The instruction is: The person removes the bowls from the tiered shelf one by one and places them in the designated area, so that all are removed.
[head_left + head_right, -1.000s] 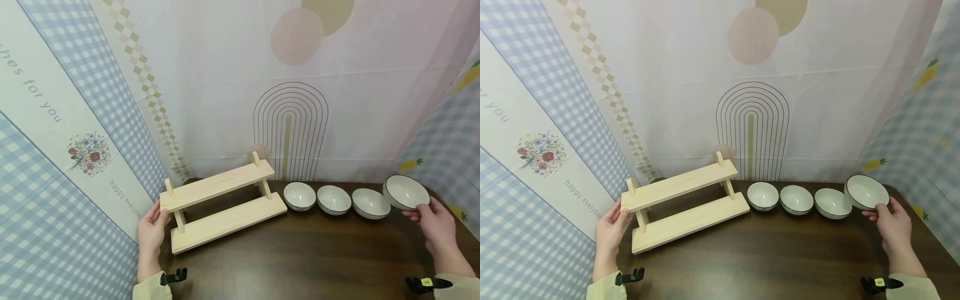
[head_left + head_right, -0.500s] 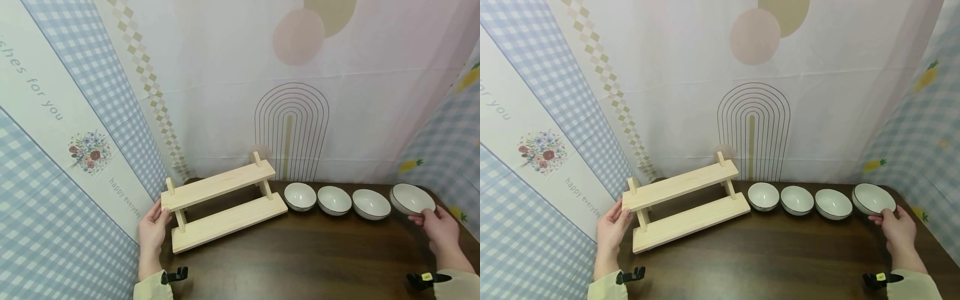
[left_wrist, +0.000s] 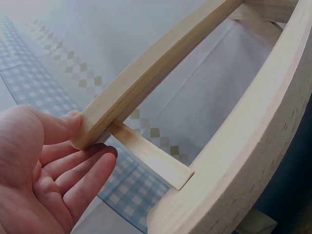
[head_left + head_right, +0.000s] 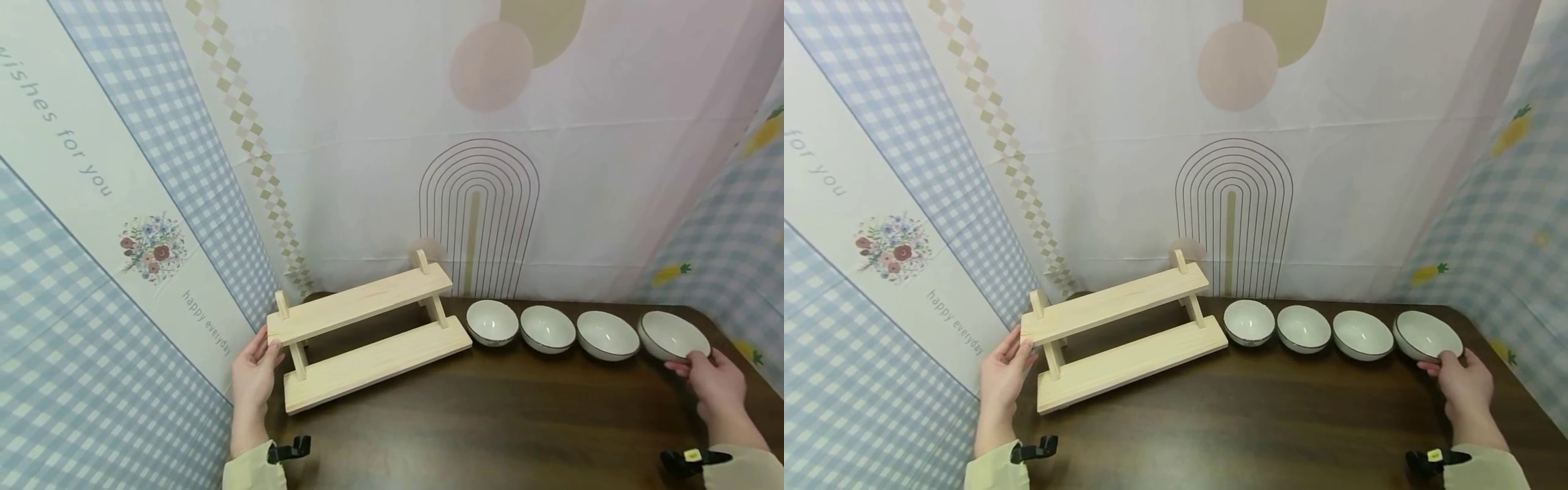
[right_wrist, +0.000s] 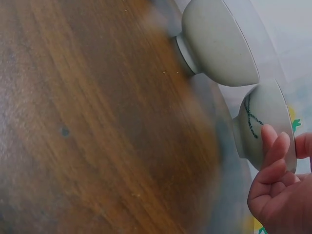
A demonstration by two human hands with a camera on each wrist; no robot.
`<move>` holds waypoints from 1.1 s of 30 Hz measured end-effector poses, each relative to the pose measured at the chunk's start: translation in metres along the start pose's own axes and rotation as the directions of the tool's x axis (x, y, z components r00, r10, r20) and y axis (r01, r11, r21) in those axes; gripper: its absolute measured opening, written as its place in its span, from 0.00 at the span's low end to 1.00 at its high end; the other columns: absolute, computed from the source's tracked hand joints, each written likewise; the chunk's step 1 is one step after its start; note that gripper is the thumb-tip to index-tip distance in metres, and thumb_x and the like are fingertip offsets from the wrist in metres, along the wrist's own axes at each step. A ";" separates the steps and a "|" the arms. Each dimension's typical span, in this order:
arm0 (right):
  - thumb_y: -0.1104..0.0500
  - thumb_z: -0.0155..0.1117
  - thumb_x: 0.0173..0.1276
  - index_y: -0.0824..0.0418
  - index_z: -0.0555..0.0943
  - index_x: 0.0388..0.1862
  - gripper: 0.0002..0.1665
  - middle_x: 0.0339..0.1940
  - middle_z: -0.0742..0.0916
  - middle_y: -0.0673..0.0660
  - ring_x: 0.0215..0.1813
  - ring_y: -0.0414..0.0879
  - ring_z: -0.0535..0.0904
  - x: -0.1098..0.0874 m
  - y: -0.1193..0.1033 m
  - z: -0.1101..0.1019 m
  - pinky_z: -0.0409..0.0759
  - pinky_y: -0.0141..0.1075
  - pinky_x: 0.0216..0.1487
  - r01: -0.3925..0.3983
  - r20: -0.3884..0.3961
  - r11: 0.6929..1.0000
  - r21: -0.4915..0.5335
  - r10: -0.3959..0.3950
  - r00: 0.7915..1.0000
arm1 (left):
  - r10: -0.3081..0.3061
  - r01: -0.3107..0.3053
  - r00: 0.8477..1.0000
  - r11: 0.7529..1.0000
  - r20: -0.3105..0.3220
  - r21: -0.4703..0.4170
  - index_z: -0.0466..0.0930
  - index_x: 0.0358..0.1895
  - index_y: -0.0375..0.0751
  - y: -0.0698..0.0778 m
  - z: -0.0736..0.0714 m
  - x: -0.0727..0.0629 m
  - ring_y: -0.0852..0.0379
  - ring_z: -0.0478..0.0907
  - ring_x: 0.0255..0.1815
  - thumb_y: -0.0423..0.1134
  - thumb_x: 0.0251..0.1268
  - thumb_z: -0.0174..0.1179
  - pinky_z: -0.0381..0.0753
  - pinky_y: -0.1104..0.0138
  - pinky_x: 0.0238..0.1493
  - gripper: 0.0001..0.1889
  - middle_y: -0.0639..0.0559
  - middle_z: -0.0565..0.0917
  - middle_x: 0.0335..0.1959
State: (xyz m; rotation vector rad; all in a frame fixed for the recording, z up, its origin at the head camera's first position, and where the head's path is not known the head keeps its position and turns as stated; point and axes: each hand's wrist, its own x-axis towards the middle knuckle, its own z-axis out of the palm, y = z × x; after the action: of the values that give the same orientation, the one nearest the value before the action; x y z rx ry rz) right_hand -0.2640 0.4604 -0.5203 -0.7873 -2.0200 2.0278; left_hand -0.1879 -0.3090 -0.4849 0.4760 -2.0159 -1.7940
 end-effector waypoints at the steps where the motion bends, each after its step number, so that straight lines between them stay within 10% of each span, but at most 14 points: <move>1: 0.61 0.42 0.80 0.49 0.65 0.74 0.26 0.18 0.88 0.41 0.23 0.34 0.84 0.001 -0.001 0.000 0.72 0.29 0.18 -0.008 -0.003 1.000 -0.002 0.008 1.000 | 0.000 0.000 1.000 1.000 -0.002 -0.003 0.66 0.82 0.35 0.000 0.001 0.000 0.81 0.81 0.47 0.36 0.84 0.59 0.85 0.78 0.50 0.29 0.35 0.74 0.75; 8: 0.60 0.42 0.80 0.43 0.70 0.60 0.17 0.18 0.88 0.41 0.22 0.34 0.84 0.003 0.003 -0.004 0.70 0.31 0.19 -0.020 -0.026 0.999 -0.036 0.019 0.999 | -0.010 0.010 1.000 1.000 0.005 -0.011 0.65 0.82 0.35 -0.001 0.004 -0.002 0.81 0.81 0.48 0.35 0.84 0.59 0.85 0.77 0.50 0.29 0.34 0.75 0.75; 17: 0.59 0.40 0.81 0.57 0.50 0.90 0.40 0.15 0.85 0.39 0.21 0.34 0.82 0.007 0.006 -0.006 0.69 0.32 0.17 -0.058 -0.072 0.995 -0.079 0.052 0.996 | -0.005 0.005 1.000 1.000 0.009 0.009 0.65 0.82 0.36 0.003 0.006 -0.005 0.81 0.80 0.48 0.37 0.84 0.59 0.85 0.78 0.51 0.29 0.35 0.75 0.75; 28: 0.59 0.43 0.81 0.53 0.39 0.91 0.46 0.17 0.87 0.39 0.21 0.33 0.82 0.004 0.009 -0.010 0.73 0.28 0.17 -0.053 -0.014 0.999 -0.001 0.053 0.999 | -0.010 0.010 1.000 1.000 0.003 0.014 0.65 0.82 0.36 0.004 0.003 -0.009 0.80 0.81 0.49 0.38 0.85 0.59 0.85 0.78 0.51 0.30 0.36 0.74 0.76; 33: 0.50 0.42 0.85 0.50 0.34 0.91 0.46 0.17 0.85 0.36 0.21 0.33 0.80 -0.004 0.007 -0.011 0.75 0.29 0.20 -0.076 -0.043 0.990 -0.120 0.071 0.997 | -0.023 0.022 1.000 0.999 0.012 0.038 0.64 0.83 0.38 0.005 -0.001 -0.009 0.59 0.82 0.63 0.40 0.85 0.59 0.86 0.73 0.55 0.30 0.37 0.73 0.77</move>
State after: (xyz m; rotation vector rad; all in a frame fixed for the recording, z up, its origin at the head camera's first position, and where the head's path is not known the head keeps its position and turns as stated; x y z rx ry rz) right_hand -0.2537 0.4674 -0.5258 -0.9298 -2.1399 1.9257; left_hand -0.1794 -0.3048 -0.4804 0.5016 -2.0644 -1.7792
